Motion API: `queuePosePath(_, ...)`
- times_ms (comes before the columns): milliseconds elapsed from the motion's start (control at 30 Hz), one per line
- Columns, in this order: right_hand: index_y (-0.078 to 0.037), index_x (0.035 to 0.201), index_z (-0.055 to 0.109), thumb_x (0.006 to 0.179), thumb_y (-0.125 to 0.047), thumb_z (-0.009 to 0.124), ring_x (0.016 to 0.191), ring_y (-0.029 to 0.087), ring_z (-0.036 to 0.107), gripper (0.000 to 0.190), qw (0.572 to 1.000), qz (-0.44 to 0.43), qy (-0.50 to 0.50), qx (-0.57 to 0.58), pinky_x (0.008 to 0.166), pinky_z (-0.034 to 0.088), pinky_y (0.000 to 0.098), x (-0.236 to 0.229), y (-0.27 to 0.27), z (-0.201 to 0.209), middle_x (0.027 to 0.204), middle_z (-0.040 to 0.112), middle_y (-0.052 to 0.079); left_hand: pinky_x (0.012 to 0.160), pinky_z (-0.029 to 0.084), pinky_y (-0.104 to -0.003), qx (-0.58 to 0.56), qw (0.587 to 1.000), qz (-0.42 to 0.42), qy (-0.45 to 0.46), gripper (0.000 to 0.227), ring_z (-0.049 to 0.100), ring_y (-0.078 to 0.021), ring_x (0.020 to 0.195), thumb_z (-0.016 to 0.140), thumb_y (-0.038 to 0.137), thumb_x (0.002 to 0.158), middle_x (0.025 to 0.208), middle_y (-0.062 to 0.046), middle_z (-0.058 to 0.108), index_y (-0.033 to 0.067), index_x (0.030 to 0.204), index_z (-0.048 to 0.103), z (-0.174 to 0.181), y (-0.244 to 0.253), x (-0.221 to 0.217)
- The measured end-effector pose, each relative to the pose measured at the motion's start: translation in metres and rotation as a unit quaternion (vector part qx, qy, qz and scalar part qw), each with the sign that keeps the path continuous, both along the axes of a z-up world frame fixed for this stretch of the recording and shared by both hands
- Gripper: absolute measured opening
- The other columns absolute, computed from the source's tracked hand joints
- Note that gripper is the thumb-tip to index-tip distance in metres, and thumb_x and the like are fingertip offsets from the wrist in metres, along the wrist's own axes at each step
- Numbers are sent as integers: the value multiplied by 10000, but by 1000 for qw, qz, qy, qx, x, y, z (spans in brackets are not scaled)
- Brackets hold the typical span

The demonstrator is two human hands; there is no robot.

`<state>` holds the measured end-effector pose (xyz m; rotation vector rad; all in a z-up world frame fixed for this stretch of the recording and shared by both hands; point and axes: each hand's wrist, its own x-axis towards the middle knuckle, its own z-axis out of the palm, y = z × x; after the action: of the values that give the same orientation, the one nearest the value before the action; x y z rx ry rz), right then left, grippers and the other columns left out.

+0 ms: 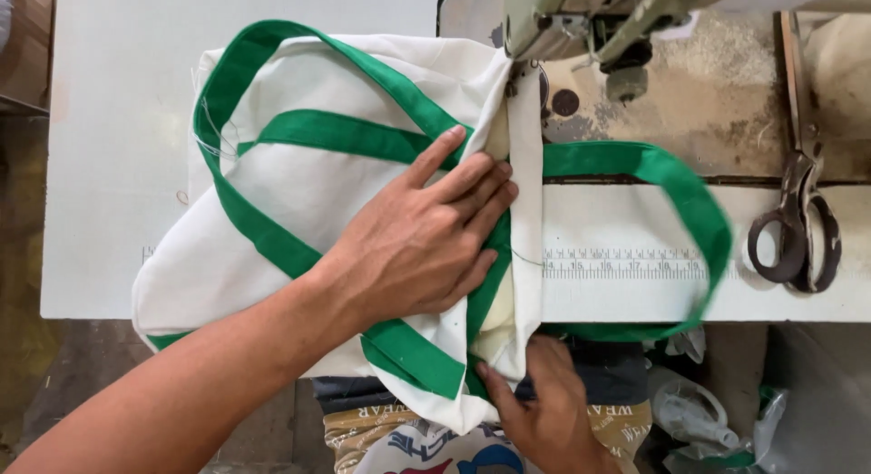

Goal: Sewing and aligning the edges of a white canvas tote bag with green straps using an industrial sewing machine.

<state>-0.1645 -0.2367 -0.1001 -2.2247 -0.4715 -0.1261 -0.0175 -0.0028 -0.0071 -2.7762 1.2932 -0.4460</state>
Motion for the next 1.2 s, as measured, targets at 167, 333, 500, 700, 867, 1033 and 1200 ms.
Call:
queuePosePath(167,-88,779,577,824,-204,671,639,331,557,156,991,-18,-20,-135,603,460,448,-27,-26,51,695,494,103,1233,345,-535,-8,1000,12,11,698,568,-276,1360,526,524,1050,1424,-190,738,-10,1470,687,10,-7,3)
queuePosePath(333,-267,701,538,732,-343,637,556,278,552,128,907,77,-47,-412,661,501,429,-1,-64,71,654,413,0,1160,391,-518,-7,999,34,12,721,589,-278,1286,523,552,1041,1351,-182,765,-37,1413,710,9,-13,0)
queuePosePath(500,-211,1289,812,1072,-306,715,991,223,799,257,926,50,-184,-325,739,586,402,101,-50,141,1218,836,-3,1263,336,-533,23,999,33,-35,723,541,-284,1426,507,559,1072,1483,-173,721,16,1522,662,1,-8,-3)
queuePosePath(700,-146,1655,528,1028,-487,823,1639,313,436,772,929,185,-230,-224,1398,369,551,170,-37,64,1714,507,49,1297,313,-514,-29,999,15,14,703,522,-295,1455,503,530,1088,1482,-189,718,-8,1510,668,4,-3,0)
queuePosePath(867,-161,1656,539,1020,-536,814,1642,332,437,788,928,173,-225,-243,1387,355,555,168,-34,66,1725,496,47,1334,323,-525,-100,994,-32,43,572,555,-357,1457,573,412,1124,1412,-253,734,-66,1395,735,-1,5,4)
queuePosePath(1033,-175,1691,483,1025,-573,778,1700,371,313,829,935,170,-199,-239,1389,369,617,165,-30,67,1776,420,71,1339,333,-541,-51,999,-1,-16,561,530,-345,1482,624,424,1113,1467,-220,719,-15,1447,728,-6,2,-5)
queuePosePath(1200,-179,1685,499,1009,-626,827,1675,350,368,875,927,156,-221,-260,1399,346,591,163,-30,63,1765,429,62,1325,361,-525,-24,998,10,-55,563,579,-327,1425,637,416,1106,1408,-209,734,-26,1445,717,0,-1,-5)
